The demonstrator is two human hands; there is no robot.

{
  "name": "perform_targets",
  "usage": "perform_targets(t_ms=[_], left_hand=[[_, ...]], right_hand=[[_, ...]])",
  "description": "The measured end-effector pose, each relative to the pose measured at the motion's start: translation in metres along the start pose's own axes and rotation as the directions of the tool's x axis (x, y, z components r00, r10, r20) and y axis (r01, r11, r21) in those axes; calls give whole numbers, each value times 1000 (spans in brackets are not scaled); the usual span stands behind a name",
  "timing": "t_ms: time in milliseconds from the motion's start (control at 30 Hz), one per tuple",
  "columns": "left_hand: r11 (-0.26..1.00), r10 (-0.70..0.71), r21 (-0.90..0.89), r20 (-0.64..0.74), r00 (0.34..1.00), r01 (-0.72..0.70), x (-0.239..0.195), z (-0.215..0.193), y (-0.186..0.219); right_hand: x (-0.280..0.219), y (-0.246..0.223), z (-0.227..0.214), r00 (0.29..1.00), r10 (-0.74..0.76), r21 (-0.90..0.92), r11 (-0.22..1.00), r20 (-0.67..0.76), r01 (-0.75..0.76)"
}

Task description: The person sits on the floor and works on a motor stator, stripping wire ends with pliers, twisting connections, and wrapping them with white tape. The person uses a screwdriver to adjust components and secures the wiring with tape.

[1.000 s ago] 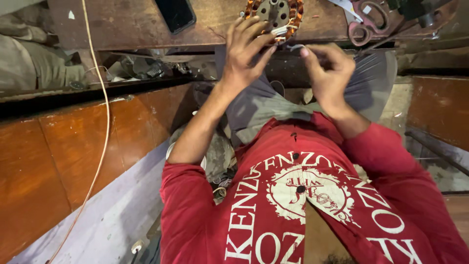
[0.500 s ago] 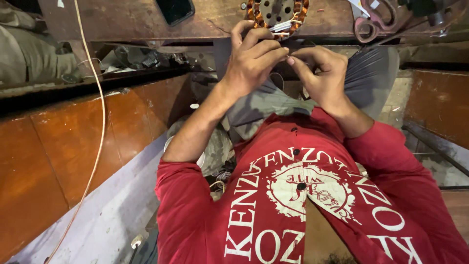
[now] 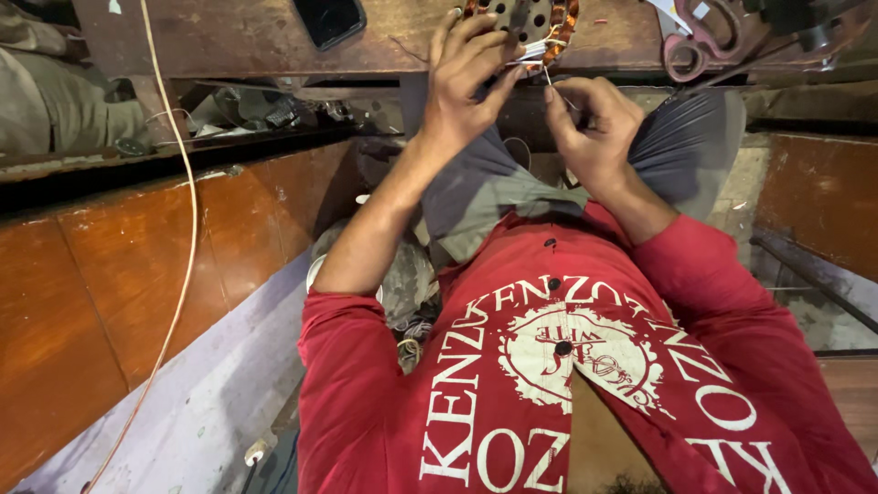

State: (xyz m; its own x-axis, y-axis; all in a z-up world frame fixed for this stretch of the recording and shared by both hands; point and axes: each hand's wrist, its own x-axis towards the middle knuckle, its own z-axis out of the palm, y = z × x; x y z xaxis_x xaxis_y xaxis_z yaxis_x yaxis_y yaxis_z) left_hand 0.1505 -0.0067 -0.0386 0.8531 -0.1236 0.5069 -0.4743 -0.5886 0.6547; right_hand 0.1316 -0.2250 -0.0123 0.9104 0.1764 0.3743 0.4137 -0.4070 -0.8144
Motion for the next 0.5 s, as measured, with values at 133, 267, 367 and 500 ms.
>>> perform_targets(t_ms=[133,267,367,500], left_hand=[[1000,-14,-4,-18,1000,14,3,8,-1],[999,-30,9,-47,998,31,4,14,-1],[999,-53,0,-56,997,53,4,16,2],[997,-80,-6,-61,995,80,6,15,5]], right_hand=[[2,-1,3,1000,17,14,1000,4,-17],[5,-1,8,996,89,73,993,6,-89],[6,1,10,991,133,72,989,3,-133],[8,2,13,990,141,62,988,5,-141]])
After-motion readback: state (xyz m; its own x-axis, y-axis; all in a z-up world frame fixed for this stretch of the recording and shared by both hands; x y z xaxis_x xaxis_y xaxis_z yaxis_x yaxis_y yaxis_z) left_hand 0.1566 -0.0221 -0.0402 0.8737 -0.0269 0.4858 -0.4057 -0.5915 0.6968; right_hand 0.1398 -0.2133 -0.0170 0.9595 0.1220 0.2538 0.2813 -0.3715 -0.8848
